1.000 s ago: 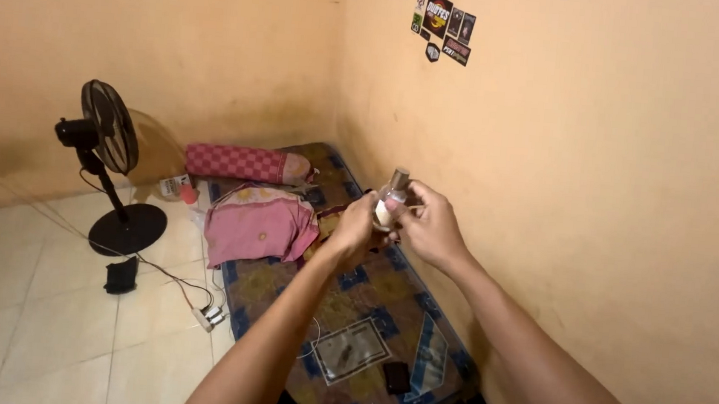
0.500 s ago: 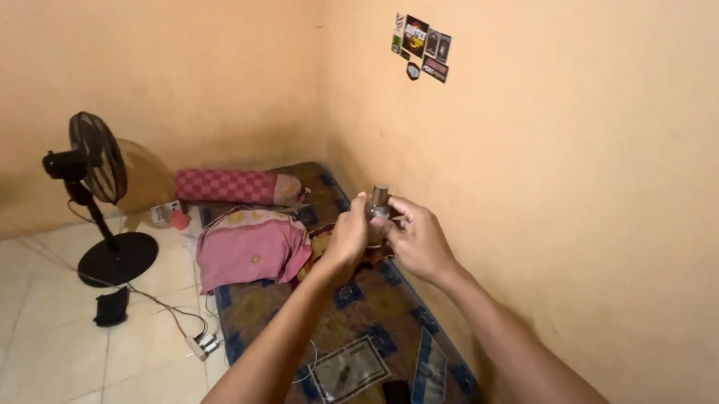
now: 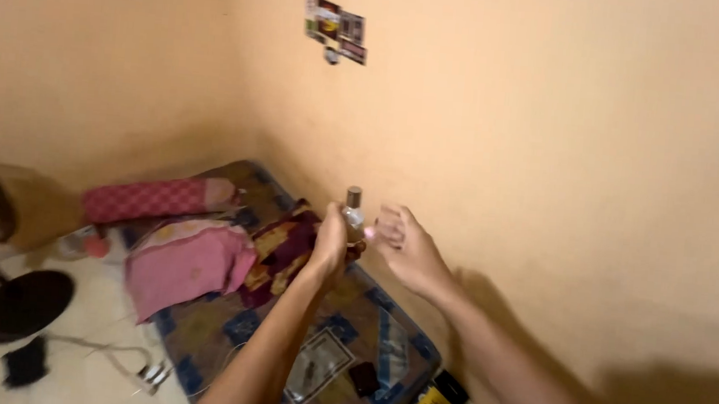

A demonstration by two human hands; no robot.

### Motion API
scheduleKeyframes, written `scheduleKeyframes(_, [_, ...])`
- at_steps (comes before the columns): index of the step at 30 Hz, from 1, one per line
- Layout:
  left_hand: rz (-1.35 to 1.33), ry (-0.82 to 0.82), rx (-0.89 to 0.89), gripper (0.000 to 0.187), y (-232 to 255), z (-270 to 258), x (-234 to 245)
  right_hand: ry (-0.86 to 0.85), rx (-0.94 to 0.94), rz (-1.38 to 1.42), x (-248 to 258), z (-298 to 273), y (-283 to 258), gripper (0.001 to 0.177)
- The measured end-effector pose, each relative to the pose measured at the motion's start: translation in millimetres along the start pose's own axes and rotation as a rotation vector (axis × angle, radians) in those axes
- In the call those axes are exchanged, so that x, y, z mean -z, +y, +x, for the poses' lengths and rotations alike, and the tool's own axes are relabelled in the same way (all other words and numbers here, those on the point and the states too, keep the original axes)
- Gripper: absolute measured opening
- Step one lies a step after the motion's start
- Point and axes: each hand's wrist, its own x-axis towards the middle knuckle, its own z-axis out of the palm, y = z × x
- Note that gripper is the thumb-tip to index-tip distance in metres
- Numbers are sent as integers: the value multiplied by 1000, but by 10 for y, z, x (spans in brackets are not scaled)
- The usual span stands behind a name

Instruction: Tidying up and organizing various personal items including electronics, a wallet, a book, and cables in a bedroom.

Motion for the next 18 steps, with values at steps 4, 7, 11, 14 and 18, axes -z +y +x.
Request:
scheduleKeyframes(4, [13, -212, 24, 51, 121, -297, -582, 184, 30, 23, 217, -173, 84, 56])
scheduleKeyframes(7, [-1, -455, 40, 56, 188, -365, -905, 270, -33, 14, 547, -382, 130, 38])
scheduleKeyframes(11, [142, -626, 123, 62, 250, -473, -1370, 399, 5, -18, 905, -715, 519, 31])
scheduleKeyframes(14, [302, -618, 79, 65, 228, -491, -1817, 559, 86, -118, 1211, -902, 869, 31])
scheduleKeyframes(18, [462, -591, -69, 66, 96, -675, -2423, 711, 98, -183, 1663, -1284, 1247, 33])
